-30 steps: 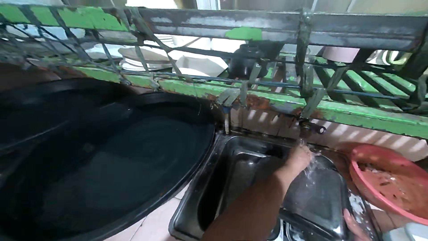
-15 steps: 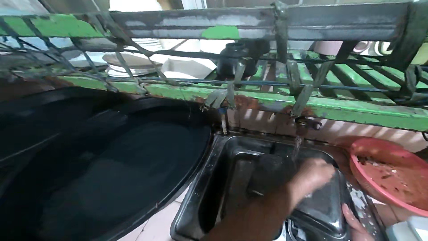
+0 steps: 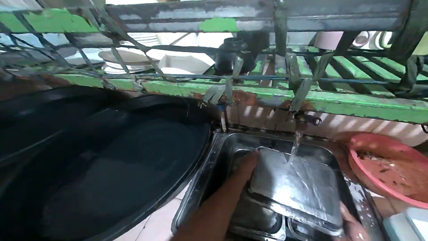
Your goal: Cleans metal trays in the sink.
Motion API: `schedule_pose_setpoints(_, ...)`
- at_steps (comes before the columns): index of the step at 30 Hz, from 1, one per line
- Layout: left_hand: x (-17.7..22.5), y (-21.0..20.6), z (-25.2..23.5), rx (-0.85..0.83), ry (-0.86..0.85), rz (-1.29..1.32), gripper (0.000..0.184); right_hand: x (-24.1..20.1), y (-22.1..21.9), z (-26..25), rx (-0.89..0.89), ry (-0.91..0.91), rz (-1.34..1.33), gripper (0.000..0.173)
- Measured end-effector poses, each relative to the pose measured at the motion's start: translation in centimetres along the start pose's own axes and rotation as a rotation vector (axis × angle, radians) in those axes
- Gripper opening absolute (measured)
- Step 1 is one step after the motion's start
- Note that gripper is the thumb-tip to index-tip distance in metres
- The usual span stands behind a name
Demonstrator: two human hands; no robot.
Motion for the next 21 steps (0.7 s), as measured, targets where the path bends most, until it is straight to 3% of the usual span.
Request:
schedule_pose_setpoints(2,1.1,2.2,0.6,0.117,-0.047,-0.003,0.050,2.7,0.4,-1.4,0.174,-0.087,0.283,0.040)
schedule_pose_setpoints(4,3.1,4.4,2.2,0.189,-0.086,0.004,0.046,5.5,-1.1,-2.3,0.303,-0.209,0.402,0.046)
schedule_pose_setpoints(7,4.8,7.3,4.9,0.319,-0.197,0.025,0.043,7.9,-5.5,-3.3,0.180,-0.332,0.239,0.060)
schedule_pose_setpoints(9,4.5,8.6,6.8,0.378,-0.235,0.055,0.054,7.6,-8.1,-3.7,0.087,-0.331,0.136,0.069)
schedule_pose_setpoints(11,3.4,9.3,8.0,0.427,-0.244,0.160,0.061,6.2,-9.6,-4.2,0.036,-0.248,0.044,0.073)
schedule_pose_setpoints(14,0.4,8.8,8.4,0.406,-0.322,0.492,0.046,3.4,-10.2,-5.4,-0.095,-0.092,-0.118,0.066)
schedule_pose_setpoints(16,-2.8,7.5,7.9,0.252,-0.226,0.760,0.035,1.3,-10.5,-6.0,-0.221,-0.016,-0.146,0.040)
schedule_pose_setpoints(17,-4.4,6.6,7.9,0.175,-0.125,0.920,0.037,0.3,-10.2,-6.5,-0.287,0.031,-0.041,0.040)
schedule_pose_setpoints(19,-7.1,5.4,8.6,0.112,0.137,1.097,0.029,-1.4,-9.9,-6.7,-0.363,0.070,0.373,0.072)
schedule_pose_setpoints(20,-7.9,5.2,9.1,0.095,0.249,1.072,0.027,-1.9,-10.2,-6.8,-0.357,0.061,0.601,0.077)
schedule_pose_setpoints(21,-8.5,4.9,9.5,0.057,0.310,1.014,0.038,-2.1,-10.5,-6.9,-0.329,0.040,0.832,0.075)
Point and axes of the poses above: each hand's wrist, its own z-axis away from the middle knuckle, its own y-axis out of the back of the hand, x = y × z, the point moved 7 cm from there along -z, towards the middle knuckle, and after that the axes turned 3 degrees about -z, right-handed, at the moved point
